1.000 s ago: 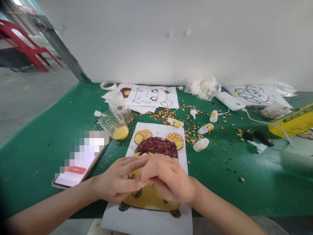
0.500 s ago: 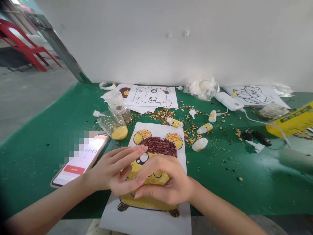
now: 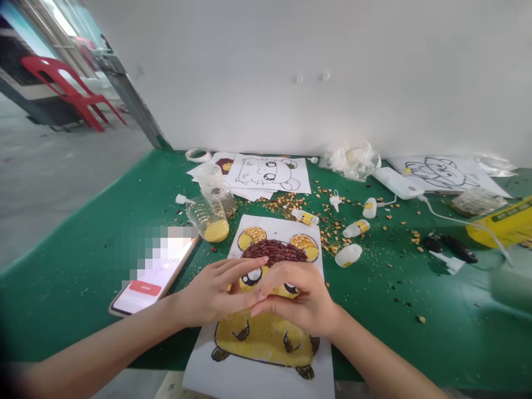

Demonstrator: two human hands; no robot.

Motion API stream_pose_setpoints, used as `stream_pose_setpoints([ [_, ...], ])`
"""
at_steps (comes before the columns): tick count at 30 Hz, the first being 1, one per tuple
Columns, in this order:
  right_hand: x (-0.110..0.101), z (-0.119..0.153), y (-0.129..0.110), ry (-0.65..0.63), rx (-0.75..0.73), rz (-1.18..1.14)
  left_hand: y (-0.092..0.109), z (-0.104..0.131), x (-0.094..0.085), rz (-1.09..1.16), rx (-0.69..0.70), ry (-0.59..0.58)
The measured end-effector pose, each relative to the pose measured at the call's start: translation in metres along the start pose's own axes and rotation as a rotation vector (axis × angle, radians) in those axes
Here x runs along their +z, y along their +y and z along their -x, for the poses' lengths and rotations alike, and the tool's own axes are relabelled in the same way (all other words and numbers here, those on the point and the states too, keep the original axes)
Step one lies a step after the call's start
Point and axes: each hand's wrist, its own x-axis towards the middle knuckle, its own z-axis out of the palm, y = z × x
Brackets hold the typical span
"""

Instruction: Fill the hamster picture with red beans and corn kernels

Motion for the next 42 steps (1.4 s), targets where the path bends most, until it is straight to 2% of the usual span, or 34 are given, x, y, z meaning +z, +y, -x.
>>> stream_pose_setpoints([
  [5,-0.001,0.000,0.007,0.075,0.095,0.078,0.011,-0.001,-0.009,0.003,-0.156,-0.086],
  [8,-0.001,0.001,0.015,0.123,0.036,0.129,0.018,0.011,-0.025,-0.045,-0.282,-0.017],
  [9,-0.001,0.001,0.018,0.133,0.012,0.156,0.019,0.018,-0.031,-0.078,-0.386,0.010],
  [11,-0.004,0.001,0.023,0.150,-0.017,0.238,0.017,0.036,-0.040,-0.199,-0.687,0.058],
  [14,-0.009,-0.002,0.027,0.176,-0.039,0.360,0.007,0.063,-0.043,-0.452,-1.053,0.008],
  [17,-0.013,-0.006,0.028,0.196,-0.016,0.422,-0.003,0.076,-0.036,-0.418,-1.198,-0.063],
  [21,-0.017,-0.008,0.032,0.174,0.074,0.498,-0.009,0.078,-0.030,-0.364,-1.182,-0.017],
  [25,-0.020,-0.010,0.037,0.173,0.089,0.548,-0.008,0.080,-0.038,-0.312,-1.194,-0.015],
  [28,-0.020,-0.010,0.038,0.175,0.131,0.576,0.005,0.077,-0.051,-0.366,-1.161,-0.010],
  [30,-0.017,-0.009,0.037,0.152,0.154,0.584,0.019,0.069,-0.059,-0.448,-1.125,0.061],
  [31,-0.015,-0.008,0.036,0.132,0.151,0.578,0.027,0.063,-0.062,-0.449,-1.080,0.083],
  [32,-0.013,-0.007,0.035,0.109,0.138,0.565,0.033,0.056,-0.064,-0.418,-0.971,0.094],
  [35,-0.004,-0.003,0.030,0.024,0.100,0.462,0.041,0.033,-0.060,-0.305,-0.535,-0.004],
  [36,-0.001,-0.002,0.029,-0.013,0.099,0.392,0.040,0.026,-0.056,-0.309,-0.445,-0.028],
  [39,0.006,-0.001,0.024,-0.090,0.100,0.139,0.027,0.013,-0.037,-0.328,-0.280,-0.088],
  [42,0.009,-0.002,0.022,-0.067,0.184,-0.043,0.015,0.010,-0.017,-0.334,-0.197,-0.091],
])
